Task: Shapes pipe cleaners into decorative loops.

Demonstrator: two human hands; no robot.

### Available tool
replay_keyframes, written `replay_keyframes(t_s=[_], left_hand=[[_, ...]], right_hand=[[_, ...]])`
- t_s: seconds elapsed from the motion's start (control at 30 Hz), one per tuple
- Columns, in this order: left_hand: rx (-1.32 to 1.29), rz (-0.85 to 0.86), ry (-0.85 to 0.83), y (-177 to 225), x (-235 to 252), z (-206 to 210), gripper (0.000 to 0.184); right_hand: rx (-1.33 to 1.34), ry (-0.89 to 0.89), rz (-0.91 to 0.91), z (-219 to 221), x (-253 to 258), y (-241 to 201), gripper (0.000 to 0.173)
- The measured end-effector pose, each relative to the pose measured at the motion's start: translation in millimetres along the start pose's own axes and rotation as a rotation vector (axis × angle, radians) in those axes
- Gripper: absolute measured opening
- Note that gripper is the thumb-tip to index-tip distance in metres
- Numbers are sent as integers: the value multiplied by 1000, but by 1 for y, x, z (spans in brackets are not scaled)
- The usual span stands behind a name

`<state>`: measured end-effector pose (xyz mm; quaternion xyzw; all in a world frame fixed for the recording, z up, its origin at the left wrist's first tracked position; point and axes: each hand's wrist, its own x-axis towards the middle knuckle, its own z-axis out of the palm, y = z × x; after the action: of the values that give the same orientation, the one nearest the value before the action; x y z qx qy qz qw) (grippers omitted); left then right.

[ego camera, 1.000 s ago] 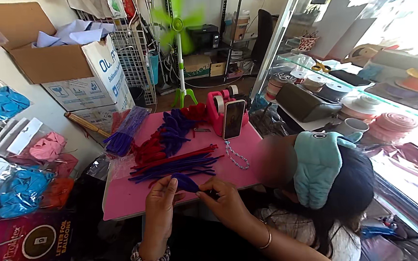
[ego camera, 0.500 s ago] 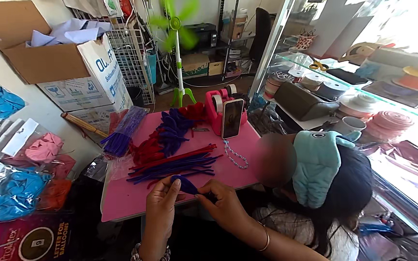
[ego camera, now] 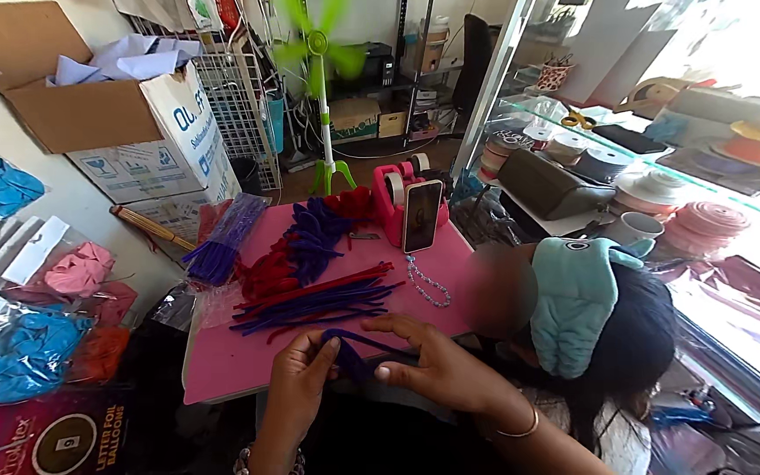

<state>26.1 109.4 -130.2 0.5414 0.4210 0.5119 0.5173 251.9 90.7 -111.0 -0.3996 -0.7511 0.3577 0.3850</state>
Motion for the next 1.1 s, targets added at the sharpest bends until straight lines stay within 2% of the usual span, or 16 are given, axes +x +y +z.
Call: replay_keyframes(t_s=[0.07, 0.13, 0.27, 0.43, 0.5, 0.63, 0.73, 0.93, 1.1], left_hand=[[21, 1, -15, -1, 0, -1, 8], [80, 8, -70, -1, 0, -4, 9], [179, 55, -187, -2, -3, -3, 12], [173, 70, -167, 1, -7, 4, 22], [162, 70, -137, 3, -7, 5, 27], [196, 205, -101, -4, -5, 7, 16], [244, 266, -79, -7, -3, 9, 24], [72, 91, -96, 2, -1, 6, 16], [97, 54, -121, 4, -1, 3, 14]], right_hand=[[-90, -32, -1, -12, -1, -4, 63], [-121, -44, -4, -17, -2, -6, 61], [21, 16, 4, -4, 1, -6, 37], [153, 143, 41, 21, 5, 4, 16], [203, 137, 73, 24, 6, 5, 16], [297, 132, 118, 27, 7, 4, 18], [362, 193, 126, 29, 9, 4, 16], [500, 227, 207, 25, 11, -2, 15], [509, 238, 184, 28, 11, 1, 14]])
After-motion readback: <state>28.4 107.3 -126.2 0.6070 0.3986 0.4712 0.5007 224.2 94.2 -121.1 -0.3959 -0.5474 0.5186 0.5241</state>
